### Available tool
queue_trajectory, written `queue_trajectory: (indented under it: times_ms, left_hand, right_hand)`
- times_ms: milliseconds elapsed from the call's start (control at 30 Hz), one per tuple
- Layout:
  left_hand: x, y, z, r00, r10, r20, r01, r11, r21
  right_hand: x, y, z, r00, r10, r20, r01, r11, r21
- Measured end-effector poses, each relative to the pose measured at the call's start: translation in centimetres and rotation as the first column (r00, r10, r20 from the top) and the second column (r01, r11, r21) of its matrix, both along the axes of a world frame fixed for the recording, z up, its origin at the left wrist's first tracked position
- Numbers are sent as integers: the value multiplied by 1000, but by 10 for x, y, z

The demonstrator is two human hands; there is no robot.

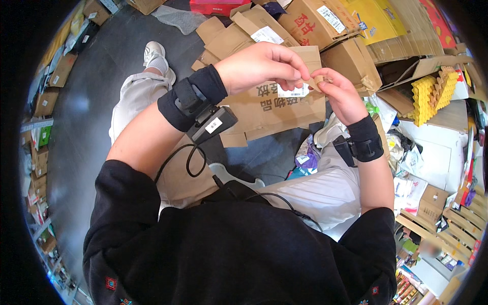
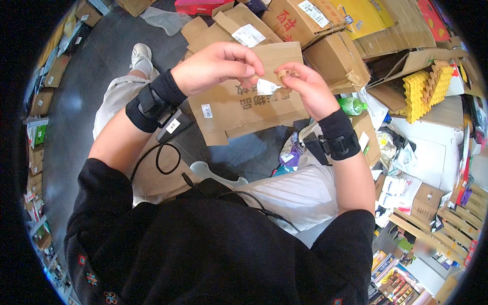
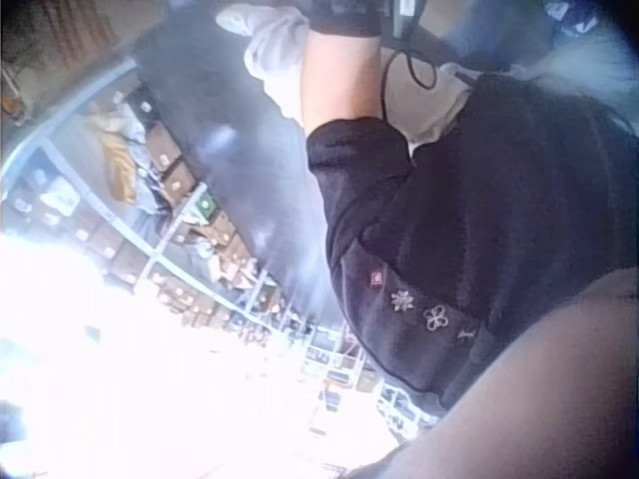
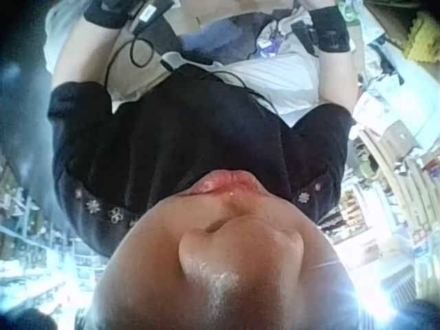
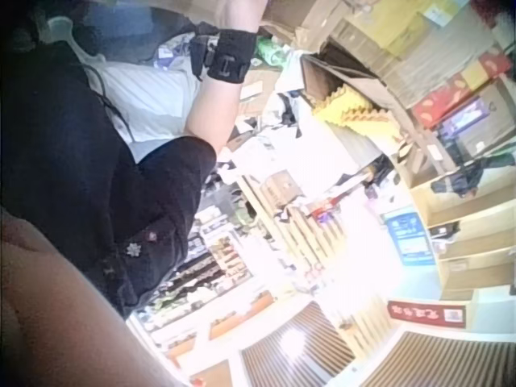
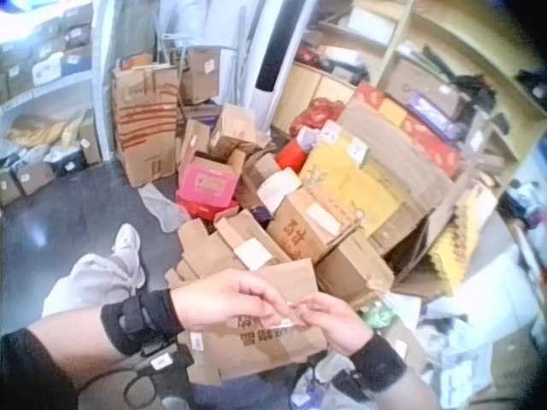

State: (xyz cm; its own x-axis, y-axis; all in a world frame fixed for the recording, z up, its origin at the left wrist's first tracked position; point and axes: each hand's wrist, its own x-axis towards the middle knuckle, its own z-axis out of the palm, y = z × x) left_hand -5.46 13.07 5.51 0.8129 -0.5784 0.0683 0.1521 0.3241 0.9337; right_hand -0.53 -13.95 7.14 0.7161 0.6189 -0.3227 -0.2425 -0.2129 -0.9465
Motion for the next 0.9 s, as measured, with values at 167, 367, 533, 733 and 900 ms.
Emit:
queue_trajectory:
  times_ms: [167, 367, 533, 733, 900]
  left_hand:
    - [1, 2, -3, 992, -52, -118, 24, 974, -224]
    - [-4, -4, -2, 971, 28, -238, -76, 977, -197]
    - [-6, -13, -8, 944, -33, -329, -67, 956, -287]
    - [-4, -20, -12, 937, -67, -342, -52, 944, -326]
    - [-4, -28, -5, 927, -33, -373, -72, 962, -263]
  right_hand:
    - [0, 3, -12, 986, -51, 156, 65, 995, -82]
    - [-11, 14, 14, 516, 90, 852, 201, 954, -222]
    - [-36, 31, 27, 678, 56, 733, 124, 974, -189]
    - [-30, 26, 22, 796, 39, 603, 90, 979, -183]
    - [-19, 10, 14, 830, -50, 556, 203, 955, -217]
